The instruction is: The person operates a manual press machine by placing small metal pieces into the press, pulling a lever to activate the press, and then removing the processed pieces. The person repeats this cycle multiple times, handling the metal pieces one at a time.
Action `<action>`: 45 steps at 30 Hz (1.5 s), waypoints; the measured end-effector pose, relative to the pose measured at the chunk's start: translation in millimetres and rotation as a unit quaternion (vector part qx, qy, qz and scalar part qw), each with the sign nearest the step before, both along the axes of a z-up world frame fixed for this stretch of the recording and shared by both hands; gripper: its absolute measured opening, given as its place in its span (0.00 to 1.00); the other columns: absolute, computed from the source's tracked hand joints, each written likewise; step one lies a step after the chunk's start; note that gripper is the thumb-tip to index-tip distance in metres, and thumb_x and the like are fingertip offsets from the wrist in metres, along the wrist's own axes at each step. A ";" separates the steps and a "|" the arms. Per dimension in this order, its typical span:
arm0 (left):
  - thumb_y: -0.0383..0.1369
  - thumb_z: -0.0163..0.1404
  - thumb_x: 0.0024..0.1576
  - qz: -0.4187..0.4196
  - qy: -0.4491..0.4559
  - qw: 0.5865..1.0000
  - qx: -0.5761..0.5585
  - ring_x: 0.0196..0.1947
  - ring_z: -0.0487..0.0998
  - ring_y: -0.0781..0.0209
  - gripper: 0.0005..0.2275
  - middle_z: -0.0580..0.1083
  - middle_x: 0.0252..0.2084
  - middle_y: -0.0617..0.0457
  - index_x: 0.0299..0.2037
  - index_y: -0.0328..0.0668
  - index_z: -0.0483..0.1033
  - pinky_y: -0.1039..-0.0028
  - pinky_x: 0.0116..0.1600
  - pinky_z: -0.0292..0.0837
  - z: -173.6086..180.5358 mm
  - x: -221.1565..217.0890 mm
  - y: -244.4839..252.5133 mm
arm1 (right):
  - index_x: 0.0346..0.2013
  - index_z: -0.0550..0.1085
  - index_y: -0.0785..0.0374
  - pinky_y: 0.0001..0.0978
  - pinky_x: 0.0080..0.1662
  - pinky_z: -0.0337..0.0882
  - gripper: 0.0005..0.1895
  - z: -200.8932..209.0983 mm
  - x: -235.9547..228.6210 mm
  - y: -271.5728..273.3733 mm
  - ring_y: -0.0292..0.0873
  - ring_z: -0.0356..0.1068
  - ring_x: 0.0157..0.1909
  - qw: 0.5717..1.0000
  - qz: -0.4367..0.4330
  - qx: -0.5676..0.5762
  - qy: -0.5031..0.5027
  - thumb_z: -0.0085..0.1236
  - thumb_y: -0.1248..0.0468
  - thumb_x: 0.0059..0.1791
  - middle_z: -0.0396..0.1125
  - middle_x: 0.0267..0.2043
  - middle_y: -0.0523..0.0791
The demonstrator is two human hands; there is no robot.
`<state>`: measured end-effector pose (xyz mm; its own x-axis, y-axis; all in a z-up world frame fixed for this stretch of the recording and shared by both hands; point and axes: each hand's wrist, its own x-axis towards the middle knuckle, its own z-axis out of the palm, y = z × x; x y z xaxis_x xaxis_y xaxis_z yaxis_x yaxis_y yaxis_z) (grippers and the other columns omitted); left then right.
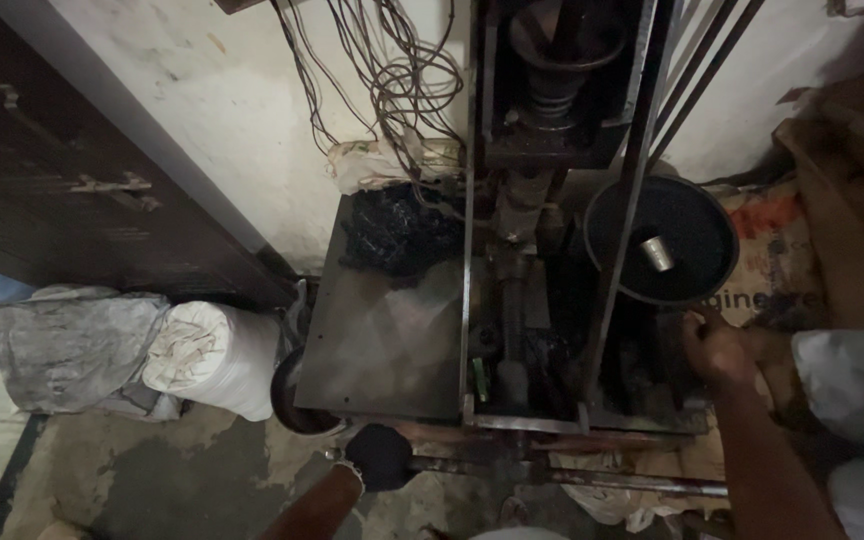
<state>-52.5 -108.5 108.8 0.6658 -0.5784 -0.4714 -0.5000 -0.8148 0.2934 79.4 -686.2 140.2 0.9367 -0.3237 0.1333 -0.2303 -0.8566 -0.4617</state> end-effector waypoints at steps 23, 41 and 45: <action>0.54 0.47 0.59 -0.012 -0.034 0.999 0.017 0.33 0.81 0.40 0.24 0.78 0.30 0.39 0.29 0.39 0.82 0.50 0.42 0.75 6.4 -0.8 -3.9 | 0.53 0.81 0.55 0.56 0.49 0.73 0.27 1.8 1.1 -2.7 0.62 0.76 0.48 0.991 -0.056 -0.094 0.077 0.46 0.40 0.58 0.75 0.46 0.59; 0.50 0.49 0.56 0.002 -0.001 1.000 0.024 0.29 0.80 0.39 0.18 0.77 0.26 0.42 0.27 0.45 0.83 0.48 0.38 0.73 7.3 -1.3 -1.6 | 0.55 0.76 0.65 0.53 0.48 0.71 0.22 -42.2 -5.7 -34.3 0.61 0.73 0.44 0.993 0.053 -0.042 -0.097 0.44 0.51 0.62 0.74 0.45 0.59; 0.46 0.51 0.52 -0.028 0.058 0.997 0.047 0.29 0.79 0.40 0.14 0.77 0.26 0.42 0.26 0.45 0.82 0.48 0.38 0.73 -0.4 3.6 2.3 | 0.54 0.75 0.67 0.51 0.47 0.71 0.22 -53.3 -15.5 -37.2 0.59 0.73 0.43 0.997 0.022 -0.007 -0.075 0.45 0.51 0.64 0.74 0.43 0.59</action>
